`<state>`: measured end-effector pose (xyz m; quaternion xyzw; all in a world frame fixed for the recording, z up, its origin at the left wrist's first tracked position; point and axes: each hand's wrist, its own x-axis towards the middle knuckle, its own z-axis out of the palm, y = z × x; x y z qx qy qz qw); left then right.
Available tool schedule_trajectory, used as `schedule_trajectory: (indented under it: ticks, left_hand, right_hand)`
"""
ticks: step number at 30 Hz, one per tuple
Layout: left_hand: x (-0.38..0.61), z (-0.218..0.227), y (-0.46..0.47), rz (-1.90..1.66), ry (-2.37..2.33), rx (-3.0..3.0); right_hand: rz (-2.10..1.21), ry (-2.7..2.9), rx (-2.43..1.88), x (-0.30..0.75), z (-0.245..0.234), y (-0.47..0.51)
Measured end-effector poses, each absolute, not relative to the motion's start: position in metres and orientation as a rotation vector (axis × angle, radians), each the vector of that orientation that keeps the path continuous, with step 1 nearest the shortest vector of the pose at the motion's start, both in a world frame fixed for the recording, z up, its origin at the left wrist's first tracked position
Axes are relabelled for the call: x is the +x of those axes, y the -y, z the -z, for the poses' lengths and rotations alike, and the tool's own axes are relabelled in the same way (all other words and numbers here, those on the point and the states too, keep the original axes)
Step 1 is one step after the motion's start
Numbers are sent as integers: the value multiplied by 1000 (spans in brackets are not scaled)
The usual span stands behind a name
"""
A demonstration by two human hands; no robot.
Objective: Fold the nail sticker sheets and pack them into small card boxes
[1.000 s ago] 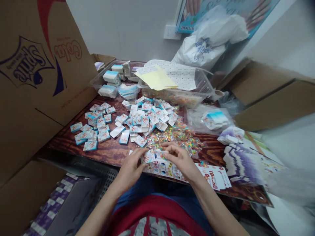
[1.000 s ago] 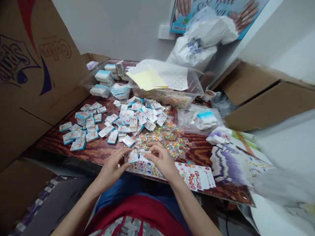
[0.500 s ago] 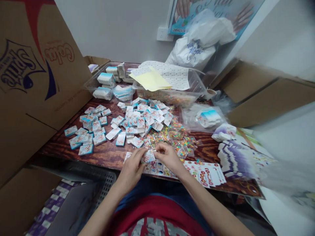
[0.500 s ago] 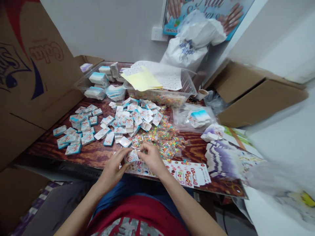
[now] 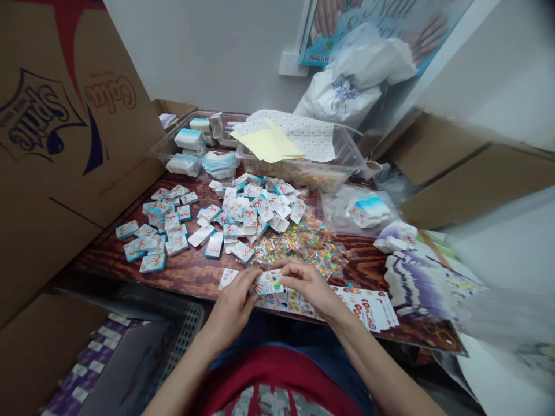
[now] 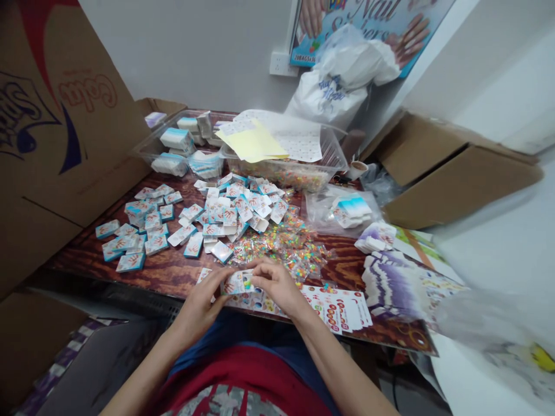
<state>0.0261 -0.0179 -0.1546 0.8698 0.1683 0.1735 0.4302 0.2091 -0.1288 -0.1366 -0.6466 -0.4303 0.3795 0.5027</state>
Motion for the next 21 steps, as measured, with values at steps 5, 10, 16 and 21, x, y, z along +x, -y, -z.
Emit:
schedule_trajectory:
  ticks: [5,10,16,21]
  left_hand:
    - [35,154,27,-535,-505,2083]
    - [54,160,40,-492,-771,1479]
    - [62,153,44,-539,-799,1196]
    - [55,146,32,-471,-650,1480]
  right_hand:
    - [-692,1147,-1652,206,133,118]
    - [-779,966,-1548,202,128,107]
    - [-607,573,-1376,180,141,109]
    - [-671,504,-1349,185,151,113]
